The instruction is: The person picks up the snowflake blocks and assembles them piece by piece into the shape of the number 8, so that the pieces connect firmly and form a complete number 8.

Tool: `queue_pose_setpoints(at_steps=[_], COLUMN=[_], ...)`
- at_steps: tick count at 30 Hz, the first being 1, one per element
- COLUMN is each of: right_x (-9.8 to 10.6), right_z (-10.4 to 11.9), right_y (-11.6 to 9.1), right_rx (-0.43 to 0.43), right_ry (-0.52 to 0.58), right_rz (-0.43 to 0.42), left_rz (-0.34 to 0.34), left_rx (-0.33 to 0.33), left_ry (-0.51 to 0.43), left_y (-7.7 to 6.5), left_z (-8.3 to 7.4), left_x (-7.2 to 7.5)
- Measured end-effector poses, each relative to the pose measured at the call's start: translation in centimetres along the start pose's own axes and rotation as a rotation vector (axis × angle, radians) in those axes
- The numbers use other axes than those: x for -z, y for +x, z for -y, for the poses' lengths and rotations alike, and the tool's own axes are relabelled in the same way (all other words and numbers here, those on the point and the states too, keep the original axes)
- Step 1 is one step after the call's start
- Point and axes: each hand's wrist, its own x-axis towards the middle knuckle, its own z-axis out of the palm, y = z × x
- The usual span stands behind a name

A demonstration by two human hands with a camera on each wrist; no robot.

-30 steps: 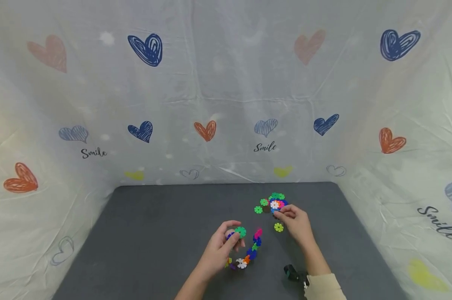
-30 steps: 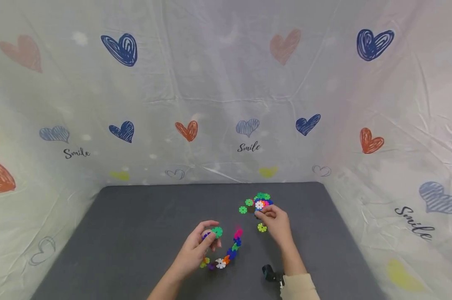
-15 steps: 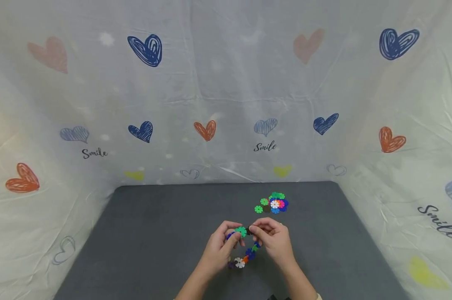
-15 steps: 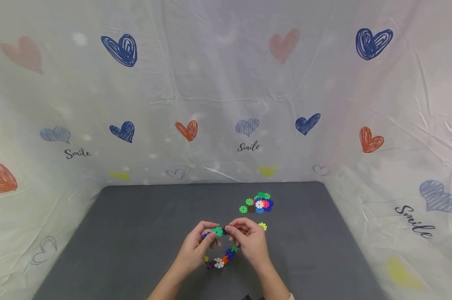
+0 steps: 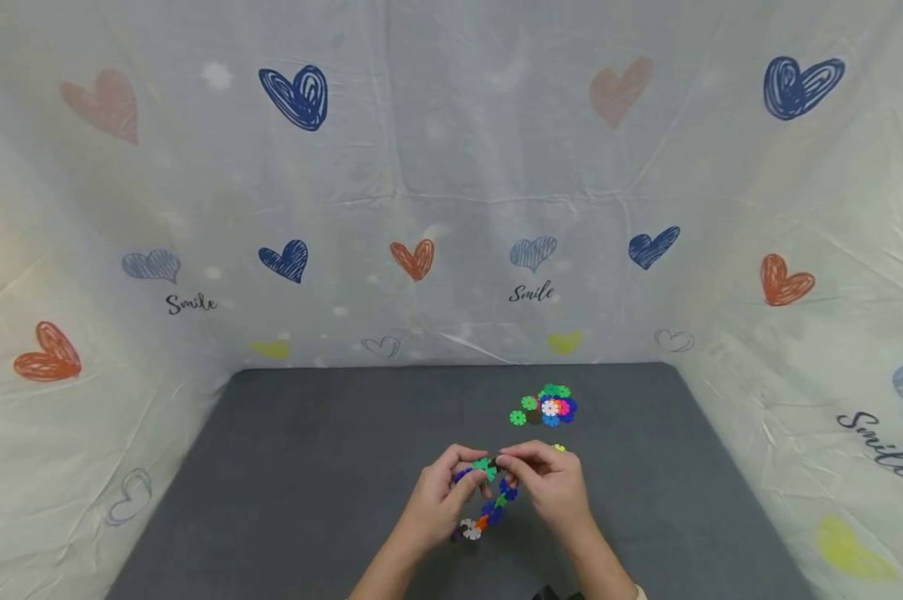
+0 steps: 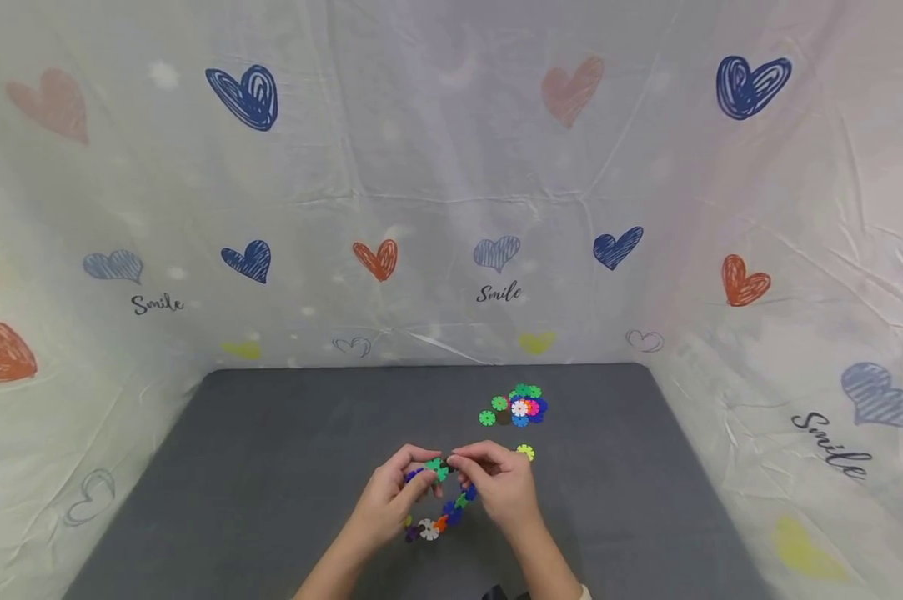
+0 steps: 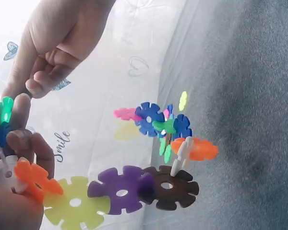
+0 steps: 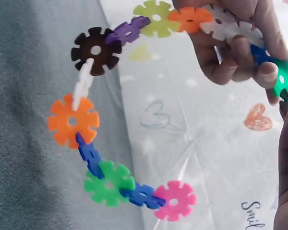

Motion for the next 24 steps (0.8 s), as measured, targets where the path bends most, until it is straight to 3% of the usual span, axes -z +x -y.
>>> queue_pose_setpoints(at_steps=[3,11,15,20,24], right_x=[-0.1,-0.4,0.0,0.6,1.6], right_z=[-0.1,-0.6,-0.7,-0.5,-0.5], right_y=[0.0,-0.5,-0.5,-0.2,0.0], right_rx=[0.029,-0.042,0.003,-0.009,-0.082], right_ry=[0.014,-0.016,-0.006,-0.004,-0.045], right_rz=[-0.013,-0.068,-0.040,0.001,-0.065], left_rz=[0.023,0.040,0.072,0.128,0.110], left_rx=[0.000,-0.001,0.022,-0.004,0.025], left_ry=[-0.050,-0.214,-0.264,-0.265,-0.233], left_y=[0.0,0.1,-0.1,-0.2,-0.2], left_z=[0.0,0.1,0.0,0.0,-0.1], left_x=[-0.1,-0.2,-0.1,-0.1,-0.1])
